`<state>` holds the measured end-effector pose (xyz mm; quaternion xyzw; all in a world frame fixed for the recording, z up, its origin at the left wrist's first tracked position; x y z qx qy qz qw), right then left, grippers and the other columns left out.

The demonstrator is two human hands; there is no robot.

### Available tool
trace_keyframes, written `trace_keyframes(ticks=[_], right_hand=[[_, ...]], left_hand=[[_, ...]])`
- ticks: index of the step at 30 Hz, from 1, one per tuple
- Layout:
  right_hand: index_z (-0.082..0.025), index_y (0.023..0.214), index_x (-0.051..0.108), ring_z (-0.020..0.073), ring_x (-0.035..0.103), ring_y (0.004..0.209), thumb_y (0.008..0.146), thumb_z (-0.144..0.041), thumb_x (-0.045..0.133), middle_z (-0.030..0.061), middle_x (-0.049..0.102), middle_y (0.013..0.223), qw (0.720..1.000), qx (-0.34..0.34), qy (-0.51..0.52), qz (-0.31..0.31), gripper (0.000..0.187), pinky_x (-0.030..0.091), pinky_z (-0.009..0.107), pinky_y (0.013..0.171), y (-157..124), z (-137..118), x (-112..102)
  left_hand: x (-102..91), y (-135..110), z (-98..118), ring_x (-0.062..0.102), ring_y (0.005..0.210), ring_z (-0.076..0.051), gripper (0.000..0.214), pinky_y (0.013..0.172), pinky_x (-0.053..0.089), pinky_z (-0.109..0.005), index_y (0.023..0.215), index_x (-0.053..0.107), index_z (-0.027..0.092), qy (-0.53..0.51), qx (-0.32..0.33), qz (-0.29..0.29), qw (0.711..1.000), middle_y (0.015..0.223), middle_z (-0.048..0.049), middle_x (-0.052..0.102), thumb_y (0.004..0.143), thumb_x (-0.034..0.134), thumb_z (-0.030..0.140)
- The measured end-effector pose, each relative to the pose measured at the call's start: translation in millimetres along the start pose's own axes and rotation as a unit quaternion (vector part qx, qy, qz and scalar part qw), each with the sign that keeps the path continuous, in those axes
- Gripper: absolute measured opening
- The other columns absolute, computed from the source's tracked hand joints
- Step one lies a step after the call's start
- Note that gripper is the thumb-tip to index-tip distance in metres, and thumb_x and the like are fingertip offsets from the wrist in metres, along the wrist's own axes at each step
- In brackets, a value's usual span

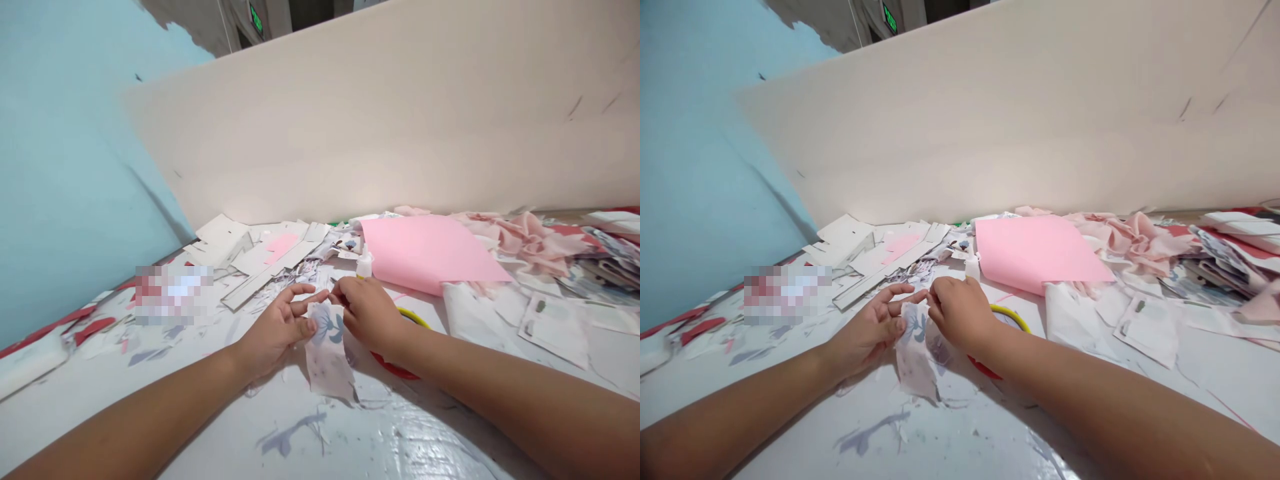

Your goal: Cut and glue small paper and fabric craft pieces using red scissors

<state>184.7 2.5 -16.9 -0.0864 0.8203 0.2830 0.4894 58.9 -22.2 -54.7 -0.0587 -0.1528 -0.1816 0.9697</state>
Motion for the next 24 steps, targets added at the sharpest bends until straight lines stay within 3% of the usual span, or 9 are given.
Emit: trace_keyframes(ticks=[9,19,24], right_hand=[[-0.020,0.062,0.040,0.0123,0.039,0.054,0.074,-0.013,0.043,-0.0019,0.050,0.059,0.997,-0.034,0.072,-0.005,0.014,0.023,0.025,0.055,3,3,-1],[-0.020,0.065,0.041,0.0121,0.042,0.057,0.079,-0.020,0.040,-0.0024,0.049,0.062,0.986,-0.008,0.165,-0.007,0.014,0.027,0.024,0.051,6,12,0],[-0.020,0.063,0.038,0.0117,0.042,0.058,0.079,-0.020,0.041,-0.0032,0.047,0.062,0.979,-0.019,0.204,-0.002,0.015,0.030,0.024,0.053,7,13,-1]], left_hand=[[-3.5,1,1,0.064,0.078,-0.014,0.047,0.067,0.051,-0.029,0.109,0.040,0.025,0.004,-0.009,0.007,1.000,0.125,-0.0103,0.053,0.071,0.066,0.015],[-3.7,1,3,0.063,0.070,-0.007,0.043,0.065,0.050,-0.021,0.109,0.046,0.025,-0.024,0.005,-0.017,1.000,0.125,-0.0069,0.054,0.072,0.065,0.013],[-5.9,1,4,0.064,0.073,-0.010,0.048,0.069,0.052,-0.025,0.110,0.049,0.025,-0.055,-0.003,-0.021,0.998,0.117,-0.0038,0.060,0.068,0.069,0.014]])
Point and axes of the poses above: each hand's wrist, its own y-axis towards the middle knuckle, its own x-axis out of the palm, z = x × y, the point moved 6 cm from there along y, towards the middle knuckle
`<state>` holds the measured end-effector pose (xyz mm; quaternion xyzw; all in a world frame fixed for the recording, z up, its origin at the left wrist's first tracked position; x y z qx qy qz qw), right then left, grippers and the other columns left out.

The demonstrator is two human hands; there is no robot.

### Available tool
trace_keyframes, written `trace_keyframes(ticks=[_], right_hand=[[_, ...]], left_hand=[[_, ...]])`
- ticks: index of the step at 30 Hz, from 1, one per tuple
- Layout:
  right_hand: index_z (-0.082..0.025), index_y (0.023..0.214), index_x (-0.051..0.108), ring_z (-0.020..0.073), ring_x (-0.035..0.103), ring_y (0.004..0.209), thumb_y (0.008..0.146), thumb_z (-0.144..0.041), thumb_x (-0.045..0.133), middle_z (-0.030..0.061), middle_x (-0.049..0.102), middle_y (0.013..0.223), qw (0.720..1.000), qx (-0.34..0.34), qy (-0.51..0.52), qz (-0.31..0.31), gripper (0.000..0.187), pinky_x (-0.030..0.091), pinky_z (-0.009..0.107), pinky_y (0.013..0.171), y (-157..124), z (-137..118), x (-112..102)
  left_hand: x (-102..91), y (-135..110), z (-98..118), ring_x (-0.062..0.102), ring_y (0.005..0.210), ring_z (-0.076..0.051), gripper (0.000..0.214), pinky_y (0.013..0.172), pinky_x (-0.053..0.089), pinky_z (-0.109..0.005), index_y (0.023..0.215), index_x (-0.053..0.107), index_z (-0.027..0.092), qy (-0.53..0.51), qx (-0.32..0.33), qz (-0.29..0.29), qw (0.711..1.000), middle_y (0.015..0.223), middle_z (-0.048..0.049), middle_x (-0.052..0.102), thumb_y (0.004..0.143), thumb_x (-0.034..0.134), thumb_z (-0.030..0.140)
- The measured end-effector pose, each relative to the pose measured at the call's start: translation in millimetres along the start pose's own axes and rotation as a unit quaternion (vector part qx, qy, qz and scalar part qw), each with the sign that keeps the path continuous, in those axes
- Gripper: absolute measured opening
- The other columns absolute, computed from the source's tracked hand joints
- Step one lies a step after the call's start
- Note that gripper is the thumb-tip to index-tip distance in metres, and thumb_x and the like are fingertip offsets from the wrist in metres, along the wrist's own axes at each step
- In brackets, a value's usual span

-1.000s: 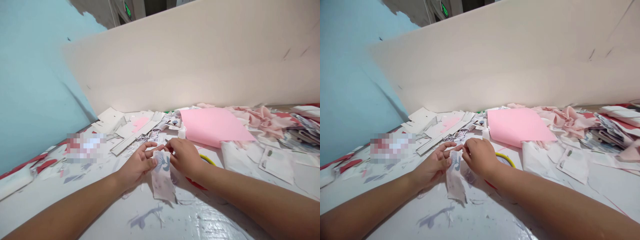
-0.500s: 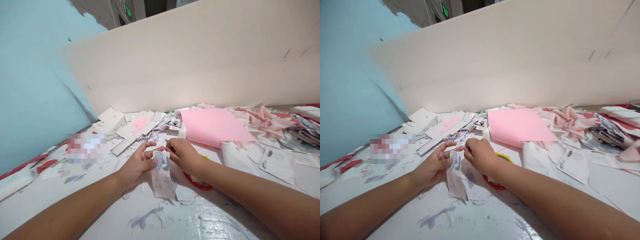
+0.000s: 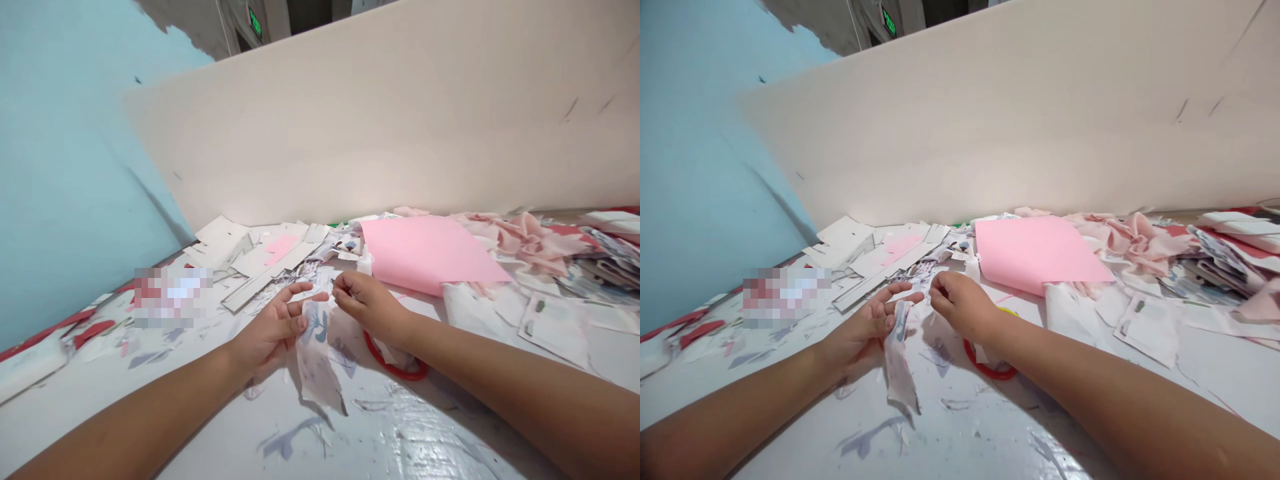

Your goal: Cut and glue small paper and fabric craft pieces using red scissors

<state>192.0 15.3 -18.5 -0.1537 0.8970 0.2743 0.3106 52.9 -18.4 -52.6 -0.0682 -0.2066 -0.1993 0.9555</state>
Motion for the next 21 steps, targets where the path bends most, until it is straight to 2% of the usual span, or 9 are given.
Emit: trace_keyframes(ticks=[5,10,12,14,17,21], right_hand=[[-0.020,0.064,0.041,0.0112,0.041,0.059,0.080,-0.022,0.041,-0.0037,0.045,0.062,0.999,-0.012,0.043,0.025,0.016,0.032,0.024,0.055,2,-8,-16],[-0.020,0.064,0.042,0.0121,0.043,0.059,0.076,-0.020,0.039,-0.0038,0.048,0.060,0.987,0.040,0.136,0.080,0.012,0.032,0.024,0.055,4,-7,-42],[-0.020,0.060,0.041,0.0124,0.044,0.058,0.073,-0.017,0.035,-0.0030,0.049,0.057,0.983,0.045,0.171,0.049,0.015,0.033,0.025,0.056,5,-7,-43],[-0.019,0.054,0.042,0.0122,0.045,0.057,0.072,-0.016,0.035,-0.0020,0.050,0.055,0.982,0.042,0.180,-0.029,0.020,0.035,0.025,0.056,6,-8,-36],[-0.017,0.055,0.052,0.0106,0.045,0.054,0.073,-0.021,0.044,-0.0021,0.052,0.055,0.979,0.051,0.149,-0.131,0.020,0.034,0.024,0.052,4,-9,-28],[-0.018,0.065,0.062,0.0087,0.043,0.050,0.069,-0.026,0.056,-0.0043,0.051,0.053,0.980,0.057,0.117,-0.147,0.011,0.030,0.021,0.045,4,-10,-34]], left_hand=[[-0.7,-1,1,0.064,0.066,-0.010,0.050,0.068,0.052,-0.026,0.108,0.051,0.026,-0.014,-0.009,0.001,1.000,0.108,-0.0016,0.064,0.064,0.072,0.015],[-0.8,0,1,0.065,0.070,-0.011,0.050,0.066,0.052,-0.024,0.107,0.052,0.026,-0.009,-0.007,0.010,1.000,0.107,-0.0022,0.064,0.063,0.073,0.015],[-1.8,1,1,0.064,0.072,-0.011,0.048,0.068,0.052,-0.025,0.107,0.051,0.025,-0.003,0.002,0.019,1.000,0.109,-0.0030,0.063,0.065,0.071,0.013],[-3.3,2,1,0.064,0.074,-0.011,0.046,0.068,0.052,-0.024,0.107,0.051,0.024,0.002,0.011,0.034,0.999,0.111,-0.0034,0.062,0.067,0.069,0.012],[-6.4,3,3,0.064,0.077,-0.013,0.043,0.066,0.051,-0.024,0.105,0.050,0.023,0.011,0.027,0.061,0.998,0.110,-0.0047,0.062,0.068,0.069,0.012],[-10.6,5,4,0.063,0.078,-0.013,0.043,0.069,0.050,-0.025,0.104,0.048,0.022,0.022,0.046,0.083,0.995,0.103,-0.0038,0.064,0.068,0.069,0.012]])
Point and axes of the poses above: each hand's wrist, its own y-axis towards the middle knuckle, its own x-axis out of the palm, z = x × y, the point moved 6 cm from there along y, towards the middle knuckle
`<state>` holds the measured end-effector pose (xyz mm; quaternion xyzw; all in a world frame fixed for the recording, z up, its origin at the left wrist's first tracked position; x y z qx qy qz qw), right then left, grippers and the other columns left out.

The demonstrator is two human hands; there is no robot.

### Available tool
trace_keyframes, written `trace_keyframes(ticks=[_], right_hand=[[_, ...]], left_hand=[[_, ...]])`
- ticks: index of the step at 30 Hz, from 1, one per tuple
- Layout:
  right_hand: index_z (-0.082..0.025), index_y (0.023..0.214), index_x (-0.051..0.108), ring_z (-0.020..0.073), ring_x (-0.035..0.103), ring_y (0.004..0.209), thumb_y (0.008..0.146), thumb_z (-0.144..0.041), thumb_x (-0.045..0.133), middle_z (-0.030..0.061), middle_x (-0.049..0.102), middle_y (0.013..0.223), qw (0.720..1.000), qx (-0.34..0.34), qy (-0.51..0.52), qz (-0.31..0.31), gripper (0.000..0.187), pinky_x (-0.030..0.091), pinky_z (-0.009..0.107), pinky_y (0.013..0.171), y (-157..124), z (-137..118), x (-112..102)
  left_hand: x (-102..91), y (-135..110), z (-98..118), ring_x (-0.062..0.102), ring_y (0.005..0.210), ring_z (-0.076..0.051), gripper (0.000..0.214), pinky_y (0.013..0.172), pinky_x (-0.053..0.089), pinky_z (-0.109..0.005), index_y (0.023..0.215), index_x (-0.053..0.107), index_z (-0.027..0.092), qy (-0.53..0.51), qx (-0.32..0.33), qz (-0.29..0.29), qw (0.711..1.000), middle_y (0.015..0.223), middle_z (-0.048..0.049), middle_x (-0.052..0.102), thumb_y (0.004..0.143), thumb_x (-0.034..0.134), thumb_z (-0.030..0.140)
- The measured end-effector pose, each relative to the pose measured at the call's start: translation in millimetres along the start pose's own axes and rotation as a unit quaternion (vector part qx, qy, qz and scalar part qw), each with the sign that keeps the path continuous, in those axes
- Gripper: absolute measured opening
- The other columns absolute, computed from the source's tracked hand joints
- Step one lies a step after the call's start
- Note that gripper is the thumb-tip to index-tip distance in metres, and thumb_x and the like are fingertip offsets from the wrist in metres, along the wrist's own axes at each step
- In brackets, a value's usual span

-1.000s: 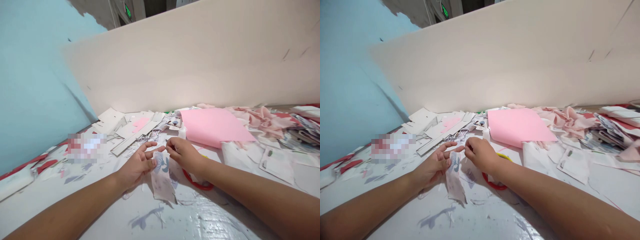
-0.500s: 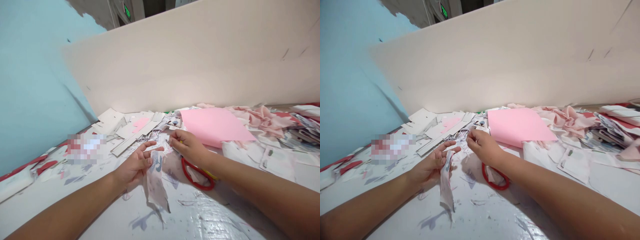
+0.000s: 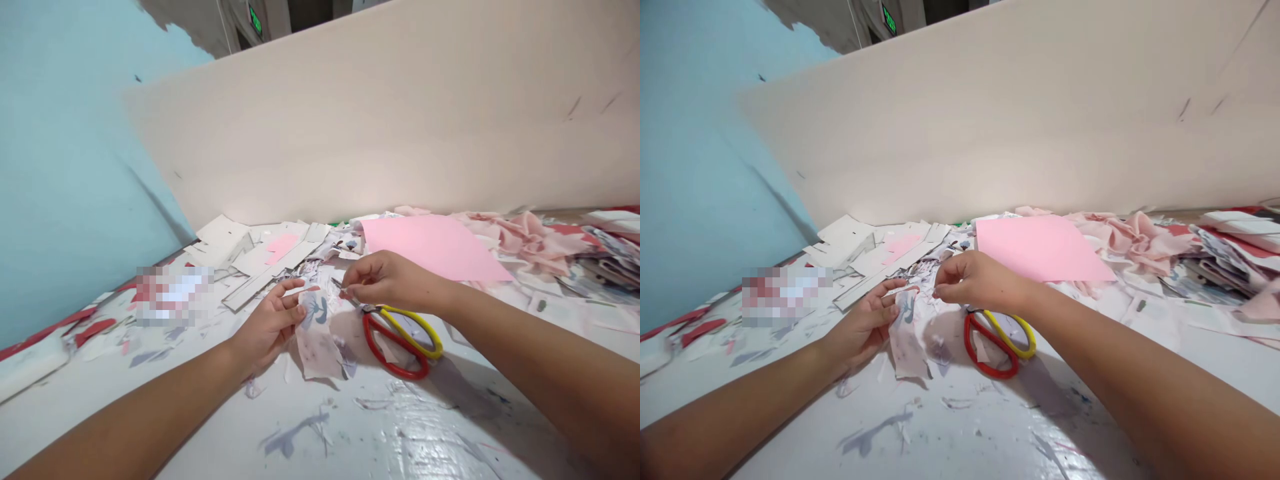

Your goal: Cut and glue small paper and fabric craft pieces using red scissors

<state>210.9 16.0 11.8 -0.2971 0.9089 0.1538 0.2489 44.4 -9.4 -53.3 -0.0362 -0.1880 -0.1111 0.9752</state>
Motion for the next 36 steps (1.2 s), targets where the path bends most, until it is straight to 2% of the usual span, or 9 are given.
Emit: trace_keyframes(ticks=[4,8,13,16,18,21,25,30,36], right_hand=[[-0.018,0.069,0.063,0.0114,0.054,0.064,0.067,-0.022,0.059,-0.0005,0.064,0.072,1.000,-0.017,-0.006,0.003,0.006,0.040,0.022,0.056,-2,-3,-6],[-0.020,0.069,0.058,0.0121,0.057,0.066,0.066,-0.023,0.060,-0.0002,0.065,0.078,1.000,-0.010,-0.025,0.012,0.005,0.041,0.022,0.056,-2,0,-7],[-0.021,0.065,0.055,0.0149,0.051,0.051,0.064,-0.044,0.064,0.0014,0.060,0.063,0.973,0.094,-0.208,0.030,0.025,0.032,0.025,0.045,-1,11,-2],[-0.020,0.057,0.053,0.0144,0.045,0.046,0.074,-0.032,0.052,0.0033,0.057,0.058,0.954,0.116,-0.276,0.012,0.021,0.027,0.027,0.045,-1,15,7],[-0.022,0.068,0.058,0.0150,0.048,0.051,0.068,-0.013,0.051,0.0029,0.060,0.066,0.959,0.092,-0.267,0.026,0.011,0.028,0.026,0.047,1,15,10],[-0.022,0.071,0.059,0.0153,0.050,0.059,0.058,0.000,0.044,0.0017,0.060,0.071,0.970,0.051,-0.234,0.037,0.029,0.030,0.024,0.050,3,12,15],[-0.019,0.054,0.049,0.0145,0.047,0.054,0.063,-0.006,0.041,0.0008,0.054,0.055,0.978,0.054,-0.194,0.047,0.018,0.030,0.024,0.048,3,11,16],[-0.020,0.063,0.056,0.0161,0.052,0.057,0.079,-0.020,0.037,0.0023,0.060,0.060,0.985,0.069,-0.157,0.029,0.024,0.034,0.026,0.052,3,15,19],[-0.020,0.079,0.063,0.0162,0.057,0.067,0.072,-0.015,0.047,0.0024,0.066,0.076,0.992,0.001,-0.122,0.035,0.018,0.039,0.026,0.060,6,12,24]], left_hand=[[-2.5,0,-1,0.062,0.076,-0.012,0.043,0.069,0.050,-0.024,0.104,0.048,0.022,0.002,0.006,0.008,1.000,0.099,-0.0019,0.064,0.068,0.069,0.011],[-1.2,-1,0,0.062,0.076,-0.012,0.044,0.069,0.050,-0.025,0.104,0.048,0.021,0.001,0.007,0.007,1.000,0.103,-0.0032,0.063,0.067,0.069,0.012],[1.6,-4,3,0.063,0.076,-0.013,0.044,0.067,0.050,-0.026,0.103,0.046,0.022,0.026,0.018,0.019,0.999,0.104,-0.0041,0.063,0.066,0.070,0.014],[0.0,-6,7,0.063,0.067,-0.012,0.044,0.063,0.049,-0.025,0.101,0.046,0.022,0.069,0.050,0.050,0.995,0.087,-0.0003,0.066,0.065,0.071,0.016],[-2.4,-7,10,0.062,0.064,-0.012,0.045,0.062,0.049,-0.026,0.100,0.045,0.022,0.099,0.072,0.084,0.989,0.079,0.0014,0.065,0.063,0.072,0.018],[-4.7,-9,13,0.061,0.065,-0.013,0.046,0.062,0.049,-0.027,0.099,0.044,0.022,0.126,0.091,0.131,0.979,0.078,0.0014,0.064,0.062,0.072,0.021],[-3.3,-11,16,0.060,0.063,-0.012,0.045,0.060,0.048,-0.027,0.098,0.043,0.022,0.139,0.106,0.153,0.973,0.076,0.0019,0.062,0.063,0.071,0.022],[-1.8,-10,18,0.059,0.063,-0.011,0.045,0.060,0.047,-0.025,0.096,0.042,0.021,0.141,0.114,0.156,0.971,0.073,0.0024,0.062,0.062,0.072,0.021],[-2.0,-11,18,0.059,0.062,-0.012,0.045,0.059,0.046,-0.025,0.095,0.042,0.021,0.143,0.114,0.159,0.970,0.074,0.0020,0.062,0.061,0.072,0.023]])
Point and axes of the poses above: each hand's wrist, its own y-axis towards the middle knuckle, its own x-axis out of the palm, z = x × y, the point moved 6 cm from there along y, towards the middle knuckle
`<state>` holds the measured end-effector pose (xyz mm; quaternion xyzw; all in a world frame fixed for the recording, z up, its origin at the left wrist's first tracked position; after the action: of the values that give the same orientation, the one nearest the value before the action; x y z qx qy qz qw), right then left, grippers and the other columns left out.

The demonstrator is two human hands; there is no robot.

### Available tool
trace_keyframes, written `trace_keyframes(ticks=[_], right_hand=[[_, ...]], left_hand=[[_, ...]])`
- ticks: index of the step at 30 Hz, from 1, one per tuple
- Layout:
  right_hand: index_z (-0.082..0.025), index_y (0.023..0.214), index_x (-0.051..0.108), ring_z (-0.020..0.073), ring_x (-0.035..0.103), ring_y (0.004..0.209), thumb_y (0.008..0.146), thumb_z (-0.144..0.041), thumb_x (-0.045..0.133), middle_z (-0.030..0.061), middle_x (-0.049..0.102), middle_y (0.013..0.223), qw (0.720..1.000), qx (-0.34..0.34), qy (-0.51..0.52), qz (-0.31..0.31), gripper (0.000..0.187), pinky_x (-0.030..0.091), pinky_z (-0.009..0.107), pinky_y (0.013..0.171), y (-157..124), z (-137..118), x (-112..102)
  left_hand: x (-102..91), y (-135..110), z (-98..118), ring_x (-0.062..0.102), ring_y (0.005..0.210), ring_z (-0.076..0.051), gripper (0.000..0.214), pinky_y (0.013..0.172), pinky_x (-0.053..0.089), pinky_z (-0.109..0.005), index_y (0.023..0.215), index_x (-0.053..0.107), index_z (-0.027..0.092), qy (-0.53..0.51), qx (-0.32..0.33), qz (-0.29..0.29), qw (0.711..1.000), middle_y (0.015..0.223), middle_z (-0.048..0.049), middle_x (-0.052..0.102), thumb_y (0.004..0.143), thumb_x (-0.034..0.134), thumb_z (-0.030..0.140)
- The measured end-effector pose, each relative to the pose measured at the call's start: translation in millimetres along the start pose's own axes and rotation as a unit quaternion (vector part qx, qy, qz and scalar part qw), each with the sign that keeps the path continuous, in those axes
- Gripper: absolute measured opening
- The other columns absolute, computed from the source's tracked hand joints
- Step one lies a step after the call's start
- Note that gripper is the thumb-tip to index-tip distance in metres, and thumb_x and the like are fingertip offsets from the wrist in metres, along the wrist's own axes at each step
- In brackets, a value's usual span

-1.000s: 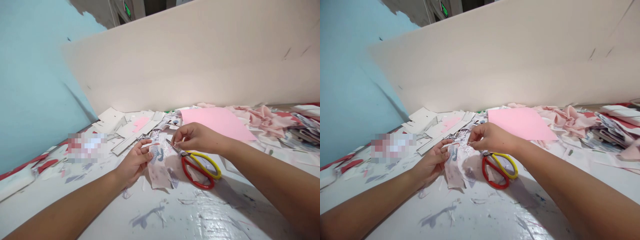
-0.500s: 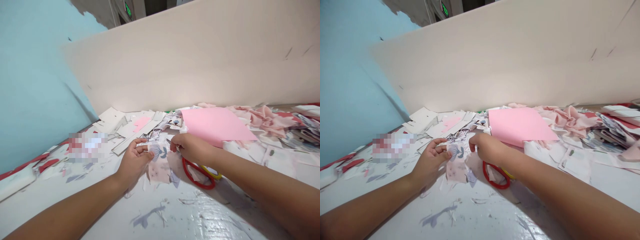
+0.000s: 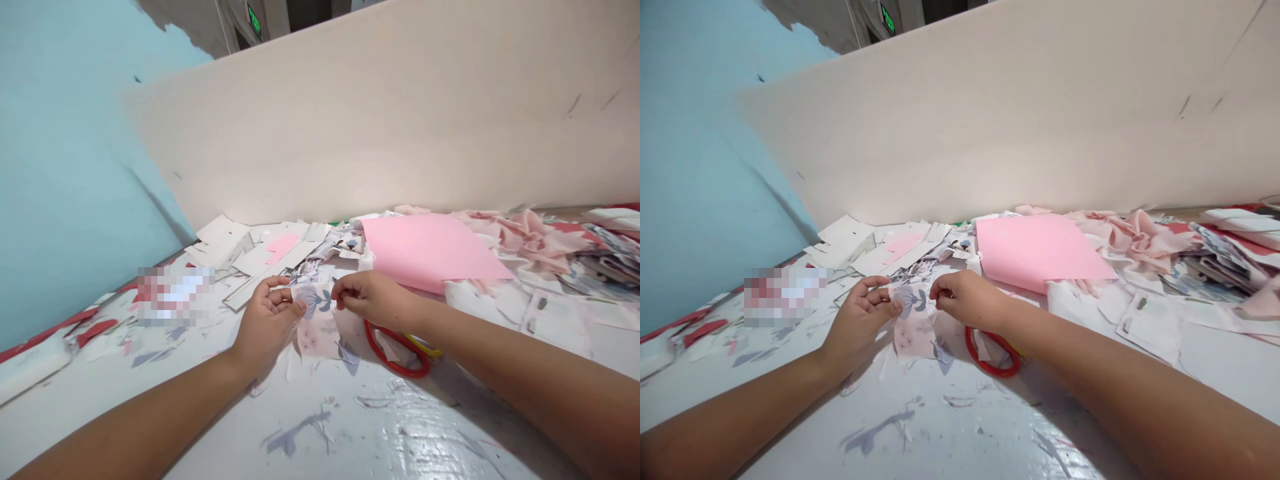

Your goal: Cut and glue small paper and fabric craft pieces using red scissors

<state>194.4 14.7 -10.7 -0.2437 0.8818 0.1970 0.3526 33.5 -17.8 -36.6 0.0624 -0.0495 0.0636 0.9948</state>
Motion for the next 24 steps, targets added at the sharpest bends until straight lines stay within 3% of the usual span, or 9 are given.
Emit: trace_keyframes(ticks=[5,11,17,24], right_hand=[[-0.019,0.069,0.058,0.0131,0.049,0.057,0.071,-0.018,0.046,-0.0014,0.057,0.062,0.998,0.015,0.060,-0.031,0.011,0.035,0.023,0.052,-2,-1,3],[-0.020,0.057,0.042,0.0104,0.040,0.049,0.077,-0.017,0.035,-0.0046,0.044,0.052,0.989,0.023,0.135,-0.052,0.021,0.032,0.023,0.050,-3,5,5],[-0.017,0.067,0.056,0.0108,0.051,0.056,0.078,-0.026,0.049,-0.0009,0.060,0.060,0.971,0.041,0.215,-0.094,0.016,0.040,0.024,0.058,1,12,11],[-0.015,0.073,0.057,0.0107,0.058,0.064,0.069,-0.021,0.063,0.0005,0.065,0.067,0.908,0.023,0.399,-0.127,0.009,0.043,0.025,0.063,5,6,8]], left_hand=[[0.3,0,-1,0.058,0.062,-0.011,0.044,0.059,0.046,-0.025,0.093,0.043,0.021,-0.006,0.001,0.003,1.000,0.073,0.0023,0.062,0.061,0.073,0.023],[-2.1,1,-1,0.058,0.062,-0.011,0.042,0.059,0.046,-0.024,0.092,0.044,0.021,-0.005,0.011,0.012,1.000,0.072,0.0031,0.062,0.061,0.073,0.022],[-1.1,-1,0,0.058,0.061,-0.011,0.042,0.058,0.046,-0.024,0.092,0.043,0.021,-0.002,0.003,0.012,1.000,0.073,0.0029,0.062,0.061,0.072,0.023],[-2.6,0,2,0.058,0.061,-0.010,0.043,0.059,0.046,-0.024,0.091,0.043,0.022,-0.003,0.006,0.020,1.000,0.072,0.0033,0.061,0.060,0.073,0.022]])
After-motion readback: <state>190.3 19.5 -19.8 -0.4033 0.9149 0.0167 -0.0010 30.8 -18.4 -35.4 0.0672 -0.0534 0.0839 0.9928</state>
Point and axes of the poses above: each hand's wrist, its own y-axis towards the middle knuckle, its own x-axis out of the palm, z = x × y, the point moved 6 cm from there along y, towards the middle knuckle
